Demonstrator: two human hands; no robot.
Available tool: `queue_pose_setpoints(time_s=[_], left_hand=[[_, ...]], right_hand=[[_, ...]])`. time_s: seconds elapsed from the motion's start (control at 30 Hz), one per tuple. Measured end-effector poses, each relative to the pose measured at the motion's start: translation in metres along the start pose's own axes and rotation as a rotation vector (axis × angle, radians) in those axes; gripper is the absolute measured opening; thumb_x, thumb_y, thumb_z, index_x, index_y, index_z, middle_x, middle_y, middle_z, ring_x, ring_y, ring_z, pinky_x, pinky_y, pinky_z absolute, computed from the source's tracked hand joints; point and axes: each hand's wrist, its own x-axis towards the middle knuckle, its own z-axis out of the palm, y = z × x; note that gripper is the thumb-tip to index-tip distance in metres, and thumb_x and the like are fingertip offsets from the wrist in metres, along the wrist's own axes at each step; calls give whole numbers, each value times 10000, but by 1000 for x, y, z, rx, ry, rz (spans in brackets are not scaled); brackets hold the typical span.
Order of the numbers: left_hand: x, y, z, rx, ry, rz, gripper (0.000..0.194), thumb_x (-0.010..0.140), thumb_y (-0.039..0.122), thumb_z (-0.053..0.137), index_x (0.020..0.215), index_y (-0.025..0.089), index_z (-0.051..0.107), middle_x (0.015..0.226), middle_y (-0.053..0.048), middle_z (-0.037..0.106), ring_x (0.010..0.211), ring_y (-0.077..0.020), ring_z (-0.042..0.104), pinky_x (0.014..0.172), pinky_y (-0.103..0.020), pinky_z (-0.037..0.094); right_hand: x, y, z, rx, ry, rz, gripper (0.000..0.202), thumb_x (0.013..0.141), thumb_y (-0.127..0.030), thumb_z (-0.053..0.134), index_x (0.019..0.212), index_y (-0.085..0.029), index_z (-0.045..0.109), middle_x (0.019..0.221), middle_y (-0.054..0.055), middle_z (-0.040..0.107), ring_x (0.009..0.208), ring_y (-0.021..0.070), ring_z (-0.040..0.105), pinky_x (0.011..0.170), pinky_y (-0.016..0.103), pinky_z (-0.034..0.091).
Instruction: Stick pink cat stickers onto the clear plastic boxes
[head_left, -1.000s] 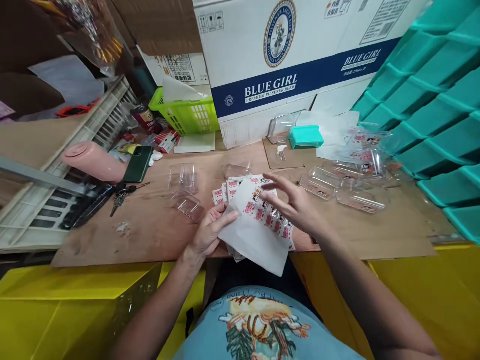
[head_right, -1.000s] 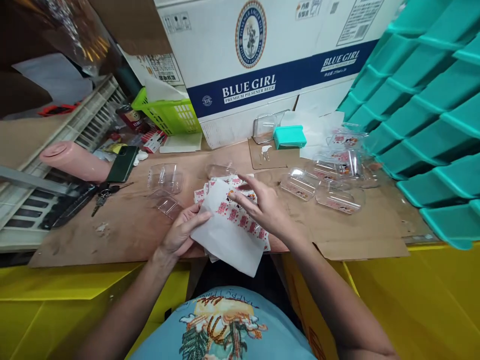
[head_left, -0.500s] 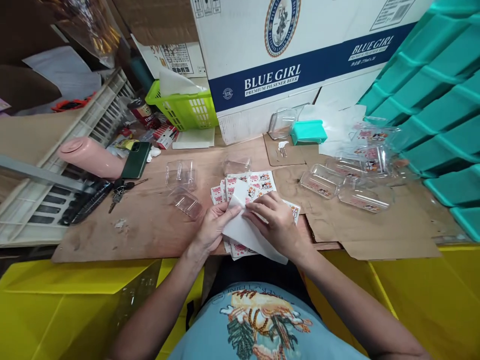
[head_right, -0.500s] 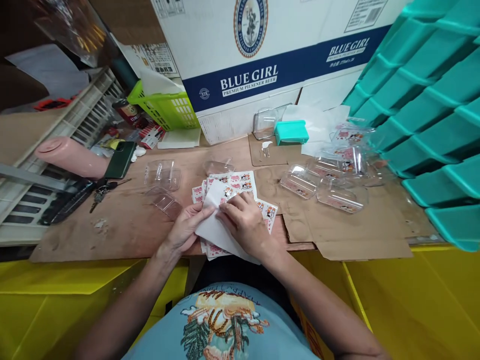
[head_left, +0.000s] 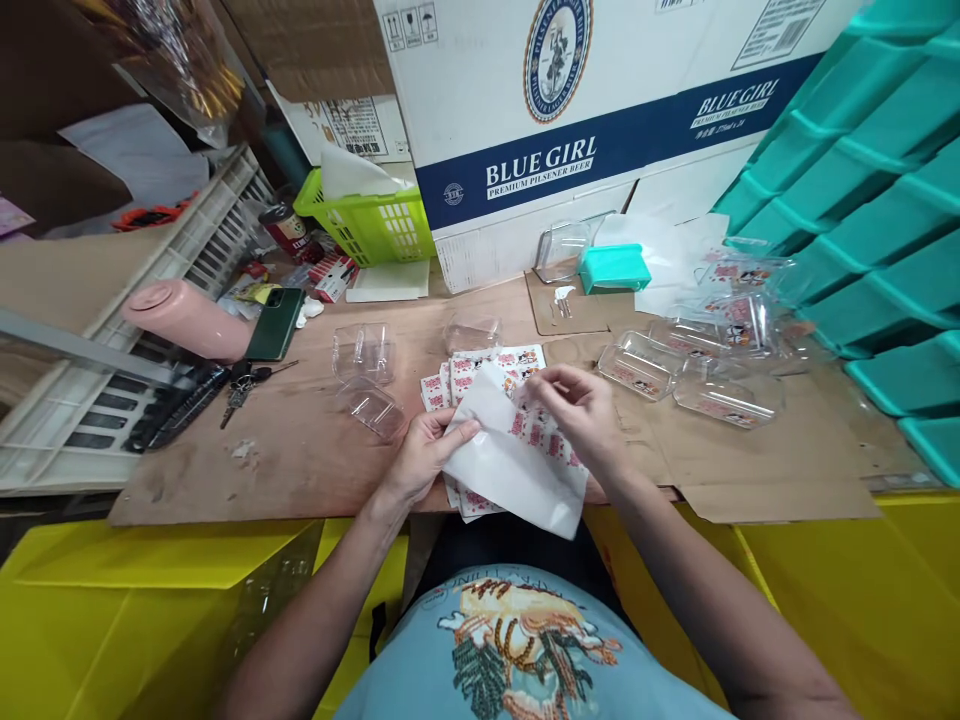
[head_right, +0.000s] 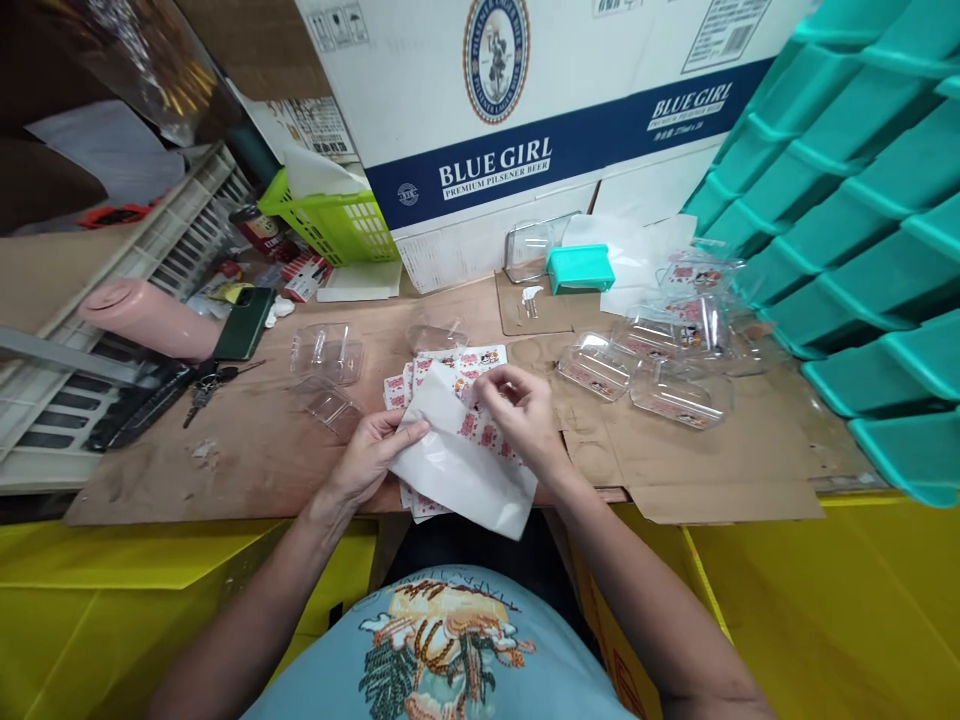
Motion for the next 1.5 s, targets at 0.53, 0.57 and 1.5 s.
queue_pose_setpoints(time_s=[0.53,0.57,1.5], left_hand=[[8,35,36,-367,-78,136,518,744,77,612,1252,176,618,1334,-110,590,1257,-240,531,1095,-388,397],[5,34,35,-369,-44,149,518,746,82,626,1254,184,619,1335,-103,591,1266,-236,525,1110,-387,382],[123,70,-34,894,7,458,743,596,253,838,1280,196,555,1332,-146,496,1303,-405,427,1100,-545,340]], right_hand=[[-5,-31,-4,-345,-159,-416,116,907,-240,623,1018,-222,650,934,58,690,875,210,606,783,367,479],[-4,-33,-7,-359,-91,-426,66,909,-238,619,969,-222,642,888,50,679,841,205,600,766,363,471],[9,-26,-28,83,88,-170,392,882,-344,662,1266,-275,628,1057,63,638,925,177,631,816,347,551]])
